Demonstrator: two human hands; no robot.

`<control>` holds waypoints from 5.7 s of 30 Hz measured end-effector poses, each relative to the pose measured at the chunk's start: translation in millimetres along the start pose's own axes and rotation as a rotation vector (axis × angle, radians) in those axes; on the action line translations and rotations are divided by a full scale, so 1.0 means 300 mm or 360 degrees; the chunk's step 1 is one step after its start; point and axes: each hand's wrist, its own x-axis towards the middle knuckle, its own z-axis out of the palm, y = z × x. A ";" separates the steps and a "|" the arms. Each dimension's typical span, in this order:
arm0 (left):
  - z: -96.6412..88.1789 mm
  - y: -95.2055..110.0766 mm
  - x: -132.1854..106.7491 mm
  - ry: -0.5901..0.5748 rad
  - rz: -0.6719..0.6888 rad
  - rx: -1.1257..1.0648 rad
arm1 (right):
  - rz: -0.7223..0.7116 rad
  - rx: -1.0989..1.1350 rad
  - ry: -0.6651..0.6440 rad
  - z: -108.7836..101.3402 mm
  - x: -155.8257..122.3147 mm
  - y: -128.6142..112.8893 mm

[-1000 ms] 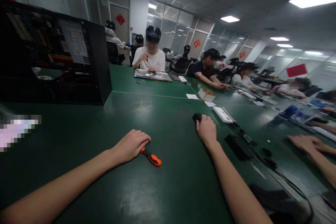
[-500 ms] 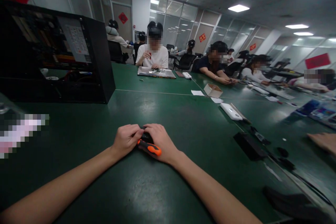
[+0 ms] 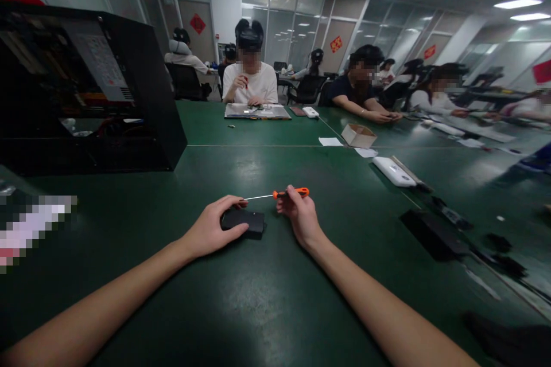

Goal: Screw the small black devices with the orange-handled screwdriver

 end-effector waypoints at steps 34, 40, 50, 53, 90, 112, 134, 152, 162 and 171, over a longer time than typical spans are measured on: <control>-0.004 0.004 -0.005 -0.0212 0.0040 0.0104 | 0.0449 0.0237 -0.0263 0.033 -0.036 0.007; -0.010 0.012 -0.010 -0.0245 0.0085 0.0114 | 0.0413 0.0147 -0.0273 0.031 -0.029 0.004; -0.014 0.023 -0.013 -0.0373 0.0171 0.0076 | 0.0439 -0.0076 -0.0388 0.047 -0.040 -0.007; -0.016 0.025 -0.013 -0.0380 0.0165 0.0086 | 0.0274 -0.0187 -0.0302 0.046 -0.039 -0.051; -0.013 0.020 -0.009 -0.0424 0.0188 0.0037 | -0.0245 -0.0004 -0.0666 0.325 -0.050 -0.248; -0.007 0.013 -0.016 -0.0401 0.0154 0.0044 | -0.0924 -0.1060 -0.1014 0.312 -0.070 -0.291; -0.010 0.015 -0.009 -0.0415 0.0161 0.0032 | -0.1166 -0.3112 -0.1008 0.292 -0.191 -0.442; 0.004 -0.014 -0.004 -0.0201 0.0075 0.0120 | -0.1077 -0.2816 -0.1356 0.300 -0.150 -0.421; -0.008 0.012 -0.014 -0.0260 0.0162 0.0127 | -0.1287 -0.2623 -0.0893 0.281 -0.055 -0.391; -0.005 0.018 -0.004 -0.0207 0.0009 0.0050 | -0.1174 -0.2657 -0.0974 0.277 -0.072 -0.417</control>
